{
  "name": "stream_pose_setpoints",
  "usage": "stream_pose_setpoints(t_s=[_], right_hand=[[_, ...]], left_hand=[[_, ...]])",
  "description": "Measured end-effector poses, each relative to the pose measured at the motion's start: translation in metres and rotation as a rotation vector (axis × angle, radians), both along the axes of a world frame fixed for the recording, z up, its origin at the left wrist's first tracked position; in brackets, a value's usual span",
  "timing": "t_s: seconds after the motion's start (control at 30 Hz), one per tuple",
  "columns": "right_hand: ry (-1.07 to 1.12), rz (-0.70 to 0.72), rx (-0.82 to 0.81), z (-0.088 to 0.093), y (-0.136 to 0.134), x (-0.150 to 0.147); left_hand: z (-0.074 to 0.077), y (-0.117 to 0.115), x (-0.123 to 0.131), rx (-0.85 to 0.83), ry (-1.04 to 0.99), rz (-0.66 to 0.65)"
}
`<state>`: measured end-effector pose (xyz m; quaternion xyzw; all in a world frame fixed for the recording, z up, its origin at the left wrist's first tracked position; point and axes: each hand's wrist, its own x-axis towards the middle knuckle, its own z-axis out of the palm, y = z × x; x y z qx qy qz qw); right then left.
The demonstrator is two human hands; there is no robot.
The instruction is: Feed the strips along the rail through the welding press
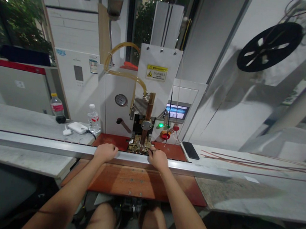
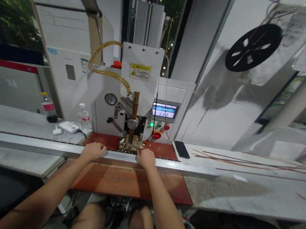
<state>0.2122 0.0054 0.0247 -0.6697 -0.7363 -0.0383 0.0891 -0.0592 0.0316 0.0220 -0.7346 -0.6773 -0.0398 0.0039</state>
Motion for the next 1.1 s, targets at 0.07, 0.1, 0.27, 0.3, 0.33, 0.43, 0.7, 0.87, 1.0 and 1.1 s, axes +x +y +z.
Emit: stream_pose_setpoints(t_s=[0.07, 0.1, 0.27, 0.3, 0.33, 0.43, 0.7, 0.87, 1.0, 1.1], right_hand=[[-0.002, 0.003, 0.012, -0.0009, 0.0006, 0.0005], [-0.001, 0.007, 0.018, -0.0015, 0.0009, 0.0007], [0.006, 0.002, 0.003, -0.0025, 0.0010, 0.0009], [0.006, -0.004, -0.005, -0.0022, 0.0009, 0.0007], [0.007, -0.008, -0.010, -0.0019, 0.0007, 0.0005], [0.009, -0.013, -0.018, -0.0006, 0.0001, 0.0001], [0.007, 0.003, 0.003, -0.0005, -0.0005, 0.0005], [0.006, 0.013, 0.017, -0.0015, -0.0010, 0.0015], [0.013, 0.014, 0.022, -0.0015, -0.0025, 0.0011], [0.018, 0.007, 0.011, -0.0004, -0.0041, 0.0004]], left_hand=[[-0.0006, 0.0002, -0.0004, 0.001, 0.002, -0.009], [-0.0009, 0.0003, -0.0006, 0.003, 0.002, -0.013], [-0.0015, 0.0007, -0.0009, 0.018, 0.003, -0.012], [-0.0015, 0.0007, -0.0009, 0.020, 0.003, -0.012], [-0.0015, 0.0006, -0.0008, 0.021, 0.003, -0.013], [-0.0018, 0.0003, -0.0007, 0.011, 0.001, -0.012], [-0.0017, 0.0005, -0.0013, -0.008, 0.006, -0.008], [-0.0002, -0.0012, -0.0010, 0.009, 0.019, -0.022], [0.0003, -0.0031, -0.0006, 0.011, 0.012, -0.018], [-0.0007, -0.0034, -0.0006, 0.016, 0.003, -0.002]])
